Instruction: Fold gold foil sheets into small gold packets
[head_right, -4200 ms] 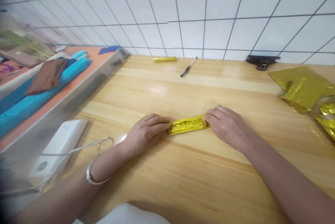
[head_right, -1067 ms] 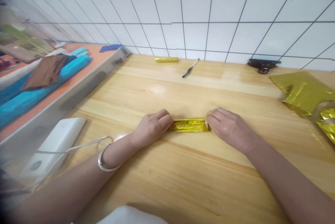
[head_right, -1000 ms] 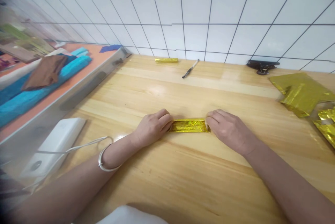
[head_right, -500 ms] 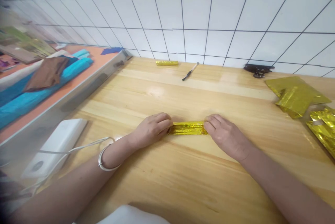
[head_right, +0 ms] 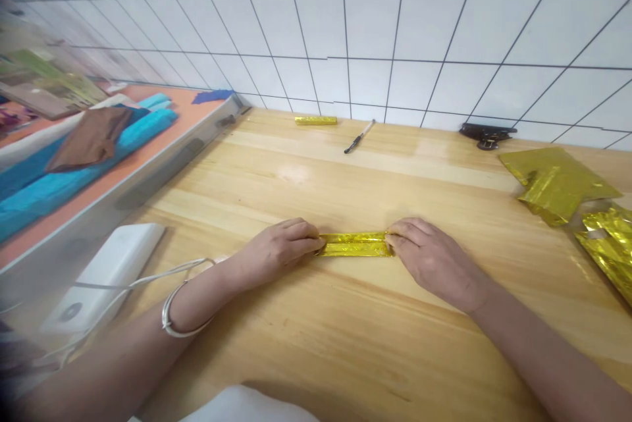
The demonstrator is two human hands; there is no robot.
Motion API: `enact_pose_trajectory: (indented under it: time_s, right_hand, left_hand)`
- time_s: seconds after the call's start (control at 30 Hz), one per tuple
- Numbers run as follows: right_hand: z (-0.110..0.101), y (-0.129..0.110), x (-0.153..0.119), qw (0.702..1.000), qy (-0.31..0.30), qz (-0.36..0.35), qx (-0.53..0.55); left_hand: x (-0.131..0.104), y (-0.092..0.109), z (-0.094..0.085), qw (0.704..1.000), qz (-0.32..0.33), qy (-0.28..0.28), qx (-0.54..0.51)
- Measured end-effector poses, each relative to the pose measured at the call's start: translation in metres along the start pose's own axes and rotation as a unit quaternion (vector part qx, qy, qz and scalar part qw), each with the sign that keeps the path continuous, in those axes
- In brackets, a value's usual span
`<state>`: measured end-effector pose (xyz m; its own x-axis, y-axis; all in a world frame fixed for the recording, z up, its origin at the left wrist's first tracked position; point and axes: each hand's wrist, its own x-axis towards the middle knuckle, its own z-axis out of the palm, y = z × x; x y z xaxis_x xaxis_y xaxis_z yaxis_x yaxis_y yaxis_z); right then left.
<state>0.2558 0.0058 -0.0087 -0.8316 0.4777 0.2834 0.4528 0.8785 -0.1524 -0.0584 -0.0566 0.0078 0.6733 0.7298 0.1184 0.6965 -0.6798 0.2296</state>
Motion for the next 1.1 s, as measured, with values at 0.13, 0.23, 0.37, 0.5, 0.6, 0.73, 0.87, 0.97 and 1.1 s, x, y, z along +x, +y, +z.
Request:
enact_pose_trajectory:
  time_s: [0.13, 0.23, 0.37, 0.5, 0.6, 0.73, 0.87, 0.97, 1.1]
  right_hand:
    - [0.000, 0.000, -0.004, 0.999, 0.006, 0.004, 0.036]
    - [0.004, 0.001, -0.007, 0.998, 0.013, 0.015, 0.057]
    - [0.005, 0.002, -0.009, 0.997, 0.030, 0.021, 0.073]
    - [0.004, 0.004, -0.009, 0.997, 0.036, 0.001, 0.069]
    - [0.003, 0.006, -0.008, 0.998, 0.028, -0.014, 0.059]
    - [0.002, 0.009, -0.006, 0.997, 0.035, -0.036, 0.055]
    - [0.002, 0.008, -0.006, 0.997, 0.051, -0.036, 0.041]
    - [0.001, 0.007, -0.006, 0.997, 0.048, -0.034, 0.047]
    - [0.001, 0.007, -0.005, 0.995, 0.061, -0.036, 0.071]
  left_hand:
    - [-0.006, 0.002, 0.002, 0.998, -0.027, 0.032, -0.042]
    - [-0.008, 0.003, 0.003, 0.995, -0.041, 0.058, -0.073]
    - [-0.010, 0.004, 0.004, 0.994, -0.058, 0.060, -0.063]
    - [-0.011, 0.003, 0.003, 0.999, -0.008, 0.042, -0.012]
    - [-0.012, 0.003, -0.001, 0.999, 0.024, 0.019, 0.033]
    - [-0.010, 0.007, 0.000, 0.998, 0.020, 0.007, 0.052]
    - [-0.008, 0.011, 0.011, 0.994, -0.061, 0.087, 0.004]
    - [-0.006, 0.013, 0.019, 0.985, -0.110, 0.127, -0.042]
    - [-0.003, 0.013, 0.020, 0.974, -0.143, 0.149, -0.092]
